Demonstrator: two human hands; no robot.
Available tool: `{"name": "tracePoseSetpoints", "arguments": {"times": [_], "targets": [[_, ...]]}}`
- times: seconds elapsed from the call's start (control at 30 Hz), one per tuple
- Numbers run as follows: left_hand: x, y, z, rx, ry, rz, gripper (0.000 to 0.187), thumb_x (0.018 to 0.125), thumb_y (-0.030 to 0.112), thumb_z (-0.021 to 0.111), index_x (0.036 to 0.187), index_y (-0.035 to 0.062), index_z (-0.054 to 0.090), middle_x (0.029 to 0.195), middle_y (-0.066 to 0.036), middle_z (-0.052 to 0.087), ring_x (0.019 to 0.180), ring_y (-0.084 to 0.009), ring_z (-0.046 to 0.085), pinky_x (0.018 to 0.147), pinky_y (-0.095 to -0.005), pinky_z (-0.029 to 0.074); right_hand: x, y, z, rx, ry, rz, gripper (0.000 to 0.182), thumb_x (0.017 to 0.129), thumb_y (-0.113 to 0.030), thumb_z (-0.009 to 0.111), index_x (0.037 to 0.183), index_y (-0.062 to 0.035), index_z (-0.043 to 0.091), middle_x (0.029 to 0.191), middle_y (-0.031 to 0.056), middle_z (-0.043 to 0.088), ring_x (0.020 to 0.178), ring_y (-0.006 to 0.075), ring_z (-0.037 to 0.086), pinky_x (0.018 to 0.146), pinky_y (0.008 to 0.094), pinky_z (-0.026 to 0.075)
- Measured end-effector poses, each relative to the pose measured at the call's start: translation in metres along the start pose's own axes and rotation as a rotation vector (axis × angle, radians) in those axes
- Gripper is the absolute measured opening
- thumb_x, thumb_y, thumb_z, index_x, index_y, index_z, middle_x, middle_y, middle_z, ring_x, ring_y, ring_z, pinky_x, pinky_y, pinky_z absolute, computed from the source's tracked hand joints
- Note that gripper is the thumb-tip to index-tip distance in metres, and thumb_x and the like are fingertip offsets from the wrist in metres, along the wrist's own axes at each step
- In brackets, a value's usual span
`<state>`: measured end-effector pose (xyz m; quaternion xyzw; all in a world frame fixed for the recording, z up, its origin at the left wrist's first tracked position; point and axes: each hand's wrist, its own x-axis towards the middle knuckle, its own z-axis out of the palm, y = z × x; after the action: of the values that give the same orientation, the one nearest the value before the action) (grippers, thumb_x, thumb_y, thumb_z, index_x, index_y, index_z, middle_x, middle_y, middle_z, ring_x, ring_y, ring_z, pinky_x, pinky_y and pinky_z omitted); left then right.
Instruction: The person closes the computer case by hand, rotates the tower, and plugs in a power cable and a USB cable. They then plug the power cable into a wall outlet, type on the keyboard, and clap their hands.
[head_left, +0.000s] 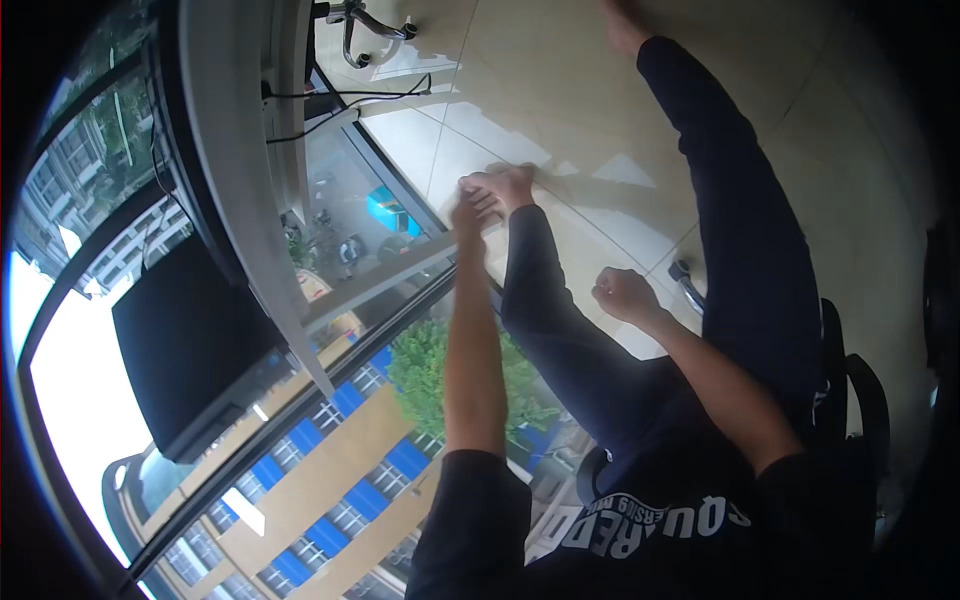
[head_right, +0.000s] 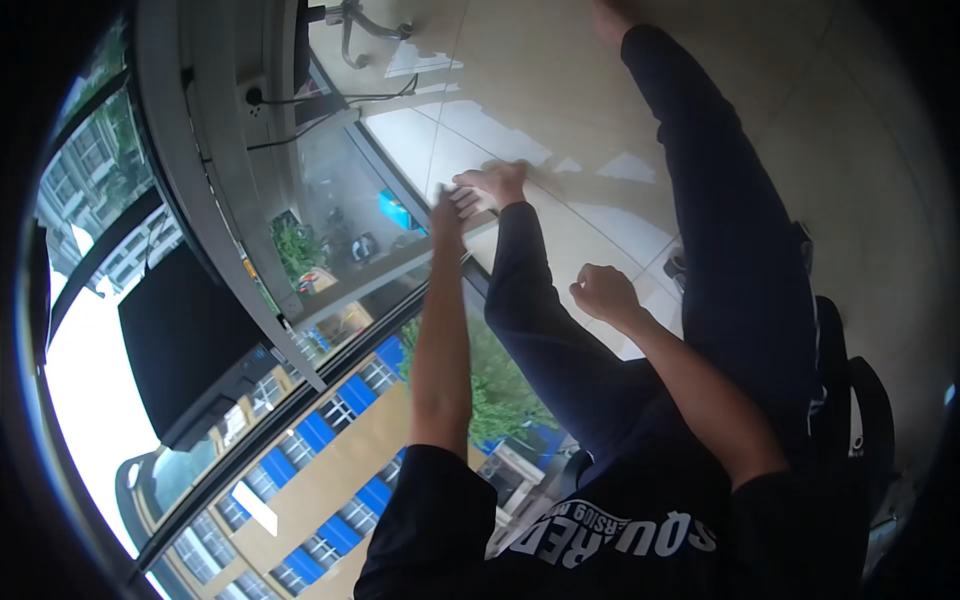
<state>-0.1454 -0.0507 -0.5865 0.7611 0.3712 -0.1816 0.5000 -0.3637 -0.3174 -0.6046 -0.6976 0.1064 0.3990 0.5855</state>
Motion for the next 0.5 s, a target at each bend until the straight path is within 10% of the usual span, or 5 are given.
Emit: {"name": "tracePoseSetpoints", "arguments": {"times": [0.07,0.17,0.3,0.33,0.5], "targets": [[0.058,0.082,-0.042,0.028,0.070,0.318,0.062,0.113,0.050,0.036,0.150,0.0004,0.045,0.131,-0.022,0.065,0.120,-0.0347,0.069,0.093,-0.0420,0.059,0.006,-0.010,-0.014,0.165,0.070,0.031,0.034,0.091,-0.030,0.064,0.106,-0.0014,0.076,0.099,0.0209,0.079,0.095,0.0368,0.077,0.088,0.0456,0.059],[0.090,0.250,-0.049,-0.357,0.267,0.234,0.079,0.104,0.069,0.039,0.149,0.0037,0.045,0.126,-0.017,0.068,0.124,-0.0306,0.063,0.110,-0.0521,0.043,0.011,-0.021,-0.027,0.356,0.156,0.036,0.031,0.093,-0.027,0.062,0.105,-0.0012,0.075,0.097,0.0196,0.079,0.091,0.0342,0.078,0.086,0.0434,0.060],[0.139,0.342,-0.053,-0.703,0.047,0.422,0.047,0.108,0.053,0.040,0.095,0.0115,0.057,0.074,-0.007,0.053,0.065,-0.0237,0.052,0.072,-0.0429,0.046,0.022,-0.049,-0.036,0.458,0.222,0.052,0.028,0.094,-0.025,0.064,0.105,-0.0019,0.075,0.099,0.0192,0.079,0.091,0.0336,0.078,0.087,0.0431,0.060],[0.154,0.357,-0.056,-0.599,0.261,0.391,0.043,0.107,0.037,0.042,0.070,0.0174,0.035,0.058,-0.001,0.029,0.049,-0.0176,0.028,0.053,-0.0361,0.032,0.023,-0.054,-0.038,0.445,0.214,0.049,0.027,0.094,-0.024,0.065,0.107,-0.0024,0.075,0.100,0.0189,0.079,0.092,0.0335,0.078,0.087,0.0427,0.059],[0.118,0.365,-0.089,-0.605,0.119,0.476,0.043,0.108,0.029,0.043,0.067,0.0188,0.036,0.058,0.000,0.033,0.049,-0.0134,0.027,0.047,-0.0310,0.024,0.040,-0.094,-0.041,0.469,0.214,0.025,0.026,0.095,-0.024,0.063,0.106,-0.0039,0.075,0.101,0.0184,0.079,0.095,0.0358,0.077,0.089,0.0446,0.059]]}}
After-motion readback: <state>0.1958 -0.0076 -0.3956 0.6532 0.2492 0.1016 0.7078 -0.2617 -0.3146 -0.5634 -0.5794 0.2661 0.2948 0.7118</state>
